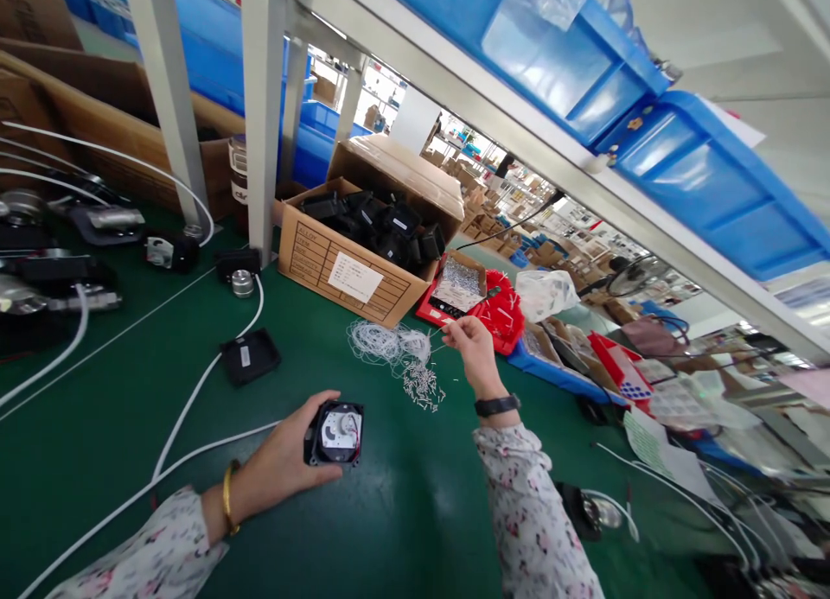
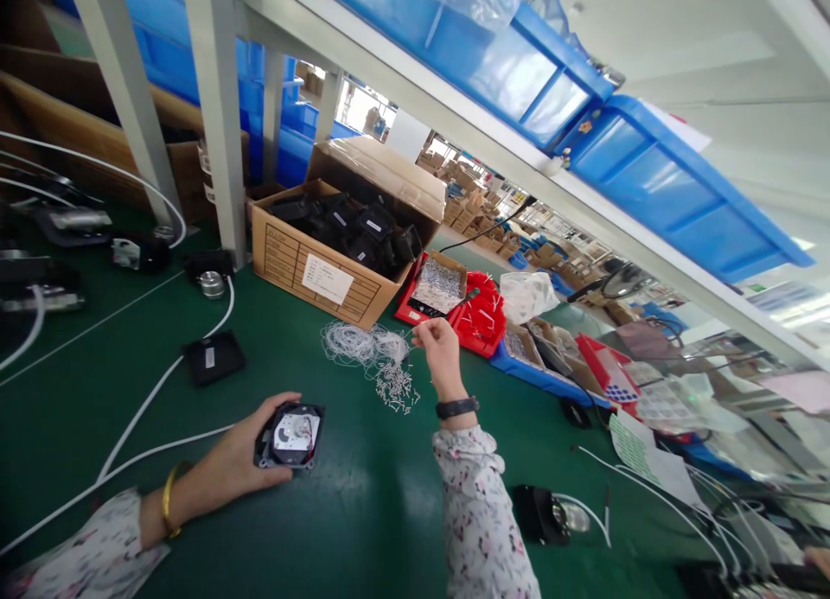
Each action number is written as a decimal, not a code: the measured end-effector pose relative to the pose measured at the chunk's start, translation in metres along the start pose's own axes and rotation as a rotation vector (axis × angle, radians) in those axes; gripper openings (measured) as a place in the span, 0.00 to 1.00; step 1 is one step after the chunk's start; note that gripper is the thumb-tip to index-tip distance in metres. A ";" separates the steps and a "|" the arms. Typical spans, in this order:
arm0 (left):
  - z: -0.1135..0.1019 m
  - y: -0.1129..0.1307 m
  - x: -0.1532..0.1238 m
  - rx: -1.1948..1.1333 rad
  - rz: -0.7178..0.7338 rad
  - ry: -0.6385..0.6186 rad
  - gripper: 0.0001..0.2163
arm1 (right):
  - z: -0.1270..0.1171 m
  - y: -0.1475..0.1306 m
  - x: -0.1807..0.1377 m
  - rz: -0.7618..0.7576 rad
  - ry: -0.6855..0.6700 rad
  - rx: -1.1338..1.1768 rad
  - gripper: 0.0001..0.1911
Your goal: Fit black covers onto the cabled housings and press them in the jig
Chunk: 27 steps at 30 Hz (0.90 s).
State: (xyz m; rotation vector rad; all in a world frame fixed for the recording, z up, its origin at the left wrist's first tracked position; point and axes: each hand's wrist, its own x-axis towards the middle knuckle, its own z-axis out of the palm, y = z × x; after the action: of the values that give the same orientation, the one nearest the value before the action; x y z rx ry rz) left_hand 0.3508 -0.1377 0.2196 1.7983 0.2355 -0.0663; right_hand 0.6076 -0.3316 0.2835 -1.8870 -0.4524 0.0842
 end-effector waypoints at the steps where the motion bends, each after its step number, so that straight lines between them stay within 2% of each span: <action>1: -0.001 0.001 -0.001 0.006 -0.002 -0.006 0.36 | -0.005 -0.005 0.002 0.000 0.003 0.027 0.14; 7: -0.003 0.006 -0.003 0.039 -0.025 -0.023 0.35 | -0.026 -0.027 -0.003 0.008 -0.045 0.123 0.13; 12: -0.002 0.003 -0.002 0.057 -0.038 -0.020 0.35 | -0.030 -0.037 -0.008 -0.028 -0.155 0.186 0.10; 15: 0.000 -0.001 -0.002 0.072 -0.017 0.000 0.36 | -0.020 -0.033 -0.008 -0.094 -0.147 0.015 0.07; 18: 0.002 -0.006 -0.002 0.117 0.036 0.046 0.38 | 0.002 -0.018 -0.011 -0.101 -0.121 -0.174 0.12; 22: 0.003 -0.015 0.000 0.183 0.108 0.049 0.33 | 0.032 0.001 -0.017 -0.086 -0.099 -0.378 0.08; 24: 0.003 -0.021 0.002 0.194 0.165 0.052 0.32 | 0.037 0.002 -0.015 -0.096 -0.061 -0.452 0.08; 27: 0.003 -0.028 0.004 0.189 0.227 0.071 0.32 | 0.030 -0.010 -0.005 -0.146 -0.007 -0.486 0.07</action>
State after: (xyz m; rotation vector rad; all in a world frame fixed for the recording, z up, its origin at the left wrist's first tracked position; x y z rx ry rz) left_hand 0.3492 -0.1340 0.1920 2.0064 0.0758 0.1408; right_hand 0.5923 -0.3031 0.2814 -2.3202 -0.6580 -0.1280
